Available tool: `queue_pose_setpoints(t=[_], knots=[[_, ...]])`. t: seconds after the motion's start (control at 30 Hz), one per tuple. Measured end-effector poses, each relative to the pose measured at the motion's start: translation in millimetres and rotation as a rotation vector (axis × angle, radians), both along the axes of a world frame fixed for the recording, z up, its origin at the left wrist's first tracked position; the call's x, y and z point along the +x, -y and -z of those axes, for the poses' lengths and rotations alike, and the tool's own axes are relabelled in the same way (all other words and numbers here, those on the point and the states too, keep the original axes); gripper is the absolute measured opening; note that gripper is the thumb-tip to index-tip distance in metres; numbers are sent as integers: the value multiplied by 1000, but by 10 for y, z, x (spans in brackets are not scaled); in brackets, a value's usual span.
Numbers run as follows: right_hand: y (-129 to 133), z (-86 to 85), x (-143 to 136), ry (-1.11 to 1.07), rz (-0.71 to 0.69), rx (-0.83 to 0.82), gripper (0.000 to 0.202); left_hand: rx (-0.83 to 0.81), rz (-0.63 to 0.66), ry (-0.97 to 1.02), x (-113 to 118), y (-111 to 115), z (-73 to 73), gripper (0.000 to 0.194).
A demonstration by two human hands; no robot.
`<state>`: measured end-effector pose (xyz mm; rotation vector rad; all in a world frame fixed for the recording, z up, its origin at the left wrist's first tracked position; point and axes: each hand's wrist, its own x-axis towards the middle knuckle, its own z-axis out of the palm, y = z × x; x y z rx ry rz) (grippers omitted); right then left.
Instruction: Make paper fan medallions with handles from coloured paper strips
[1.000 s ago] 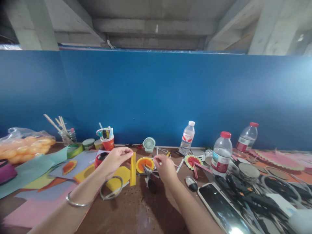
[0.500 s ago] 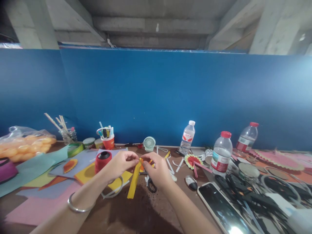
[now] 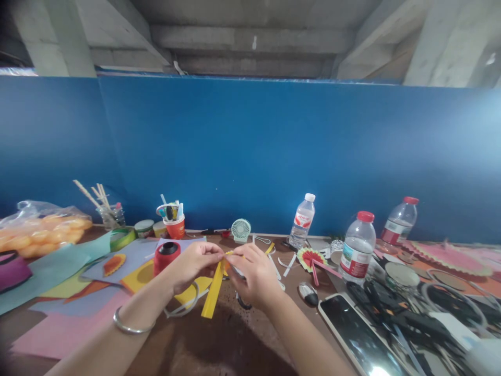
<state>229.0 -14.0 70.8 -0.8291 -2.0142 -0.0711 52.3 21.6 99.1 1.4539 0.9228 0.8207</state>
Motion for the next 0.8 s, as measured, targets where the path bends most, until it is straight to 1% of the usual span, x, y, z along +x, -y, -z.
queue_pose_setpoints(t=[0.07,0.1,0.13,0.17,0.23,0.3,0.37,0.4,0.47,0.53,0.6,0.67,0.73,0.8], knots=[[23,21,16,4,-26,100,22,6,-40,28,-2,-22,17,21],[31,33,9,-59,-22,108,21,22,-67,43,-3,-37,28,20],[36,44,-10,-159,2,79,20,46,-101,59,-2,-52,38,20],[35,54,-41,-277,41,7,18,74,-140,73,0,-67,48,20],[14,75,-123,-460,113,-238,17,131,-223,102,11,-87,60,20],[-27,101,-208,-523,84,-493,19,163,-292,130,31,-94,66,20],[-77,138,-262,-575,40,-642,16,174,-328,143,52,-92,71,20],[-100,159,-273,-602,35,-678,14,176,-336,144,59,-89,74,20],[-135,196,-264,-625,39,-697,11,177,-337,126,57,-85,78,17],[-154,224,-227,-594,42,-681,8,174,-308,83,27,-84,79,13],[-164,246,-184,-524,19,-665,7,162,-241,19,-27,-86,81,17],[-170,266,-151,-438,0,-657,7,154,-143,-56,-86,-88,95,24],[-175,286,-130,-370,-4,-652,7,168,-76,-136,-130,-83,135,25],[-181,303,-113,-336,-2,-669,3,199,-88,-209,-155,-59,209,23]])
